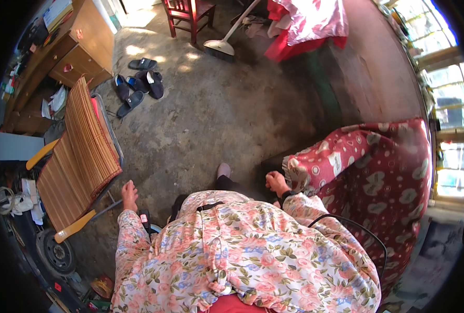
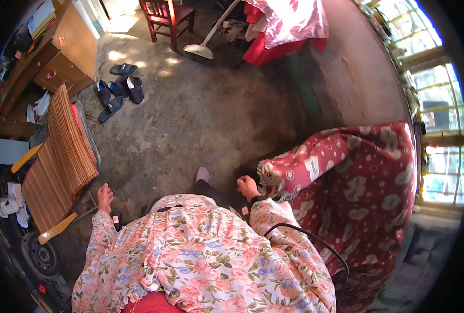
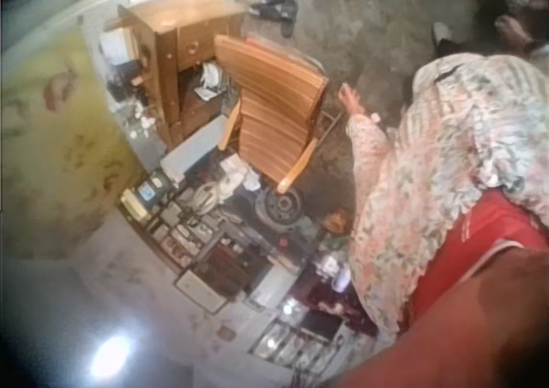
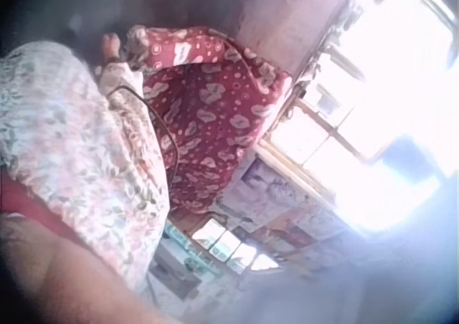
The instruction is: The person assembles a folding bamboo chair by unfolding the frame, attaching the red seat cushion, and securing the bamboo slats. They then place the assembled chair on the floor and briefly handle nearby slippers.
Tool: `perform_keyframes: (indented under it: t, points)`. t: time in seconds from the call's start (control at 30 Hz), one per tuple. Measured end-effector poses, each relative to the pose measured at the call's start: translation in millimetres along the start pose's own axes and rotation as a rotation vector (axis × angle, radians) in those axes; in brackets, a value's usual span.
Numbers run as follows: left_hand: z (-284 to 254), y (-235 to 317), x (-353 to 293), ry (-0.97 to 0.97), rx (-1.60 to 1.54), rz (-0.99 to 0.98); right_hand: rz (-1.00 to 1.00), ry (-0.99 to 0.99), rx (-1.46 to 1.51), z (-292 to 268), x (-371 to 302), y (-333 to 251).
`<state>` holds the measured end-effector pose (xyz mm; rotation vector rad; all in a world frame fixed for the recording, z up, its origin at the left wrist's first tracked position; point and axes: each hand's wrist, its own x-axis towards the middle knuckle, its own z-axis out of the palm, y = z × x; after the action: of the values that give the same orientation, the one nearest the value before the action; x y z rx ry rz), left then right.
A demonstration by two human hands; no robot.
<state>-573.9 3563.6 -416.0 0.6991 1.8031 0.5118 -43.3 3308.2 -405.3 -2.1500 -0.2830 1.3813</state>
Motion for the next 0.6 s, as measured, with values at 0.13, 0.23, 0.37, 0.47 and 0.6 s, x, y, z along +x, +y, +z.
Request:
perform_keyframes:
  t: [0.13, 0.23, 0.37, 0.47, 0.6]
  points:
    - [28.3, 13.8, 27.7, 0.099, -0.005, 0.334, -0.111, 0.002, -0.055, -14.1, 64.7, -96.9]
    - [56.2, 41.4, 45.6, 0.170, 0.083, 0.433, -0.065, -0.032, -0.069, -11.6, 101.7, -154.3]
    - [76.3, 98.6, 67.0, 0.536, 0.564, 0.565, -0.044, -0.111, -0.188, 7.4, 134.5, -202.8]
    - [92.0, 118.2, 79.5, 0.637, 0.667, 0.294, 0.001, -0.152, -0.163, 25.9, 143.1, -230.5]
    - [96.3, 95.7, 96.3, 0.836, 0.460, 0.188, -0.030, -0.210, -0.315, 43.1, 145.9, -261.7]
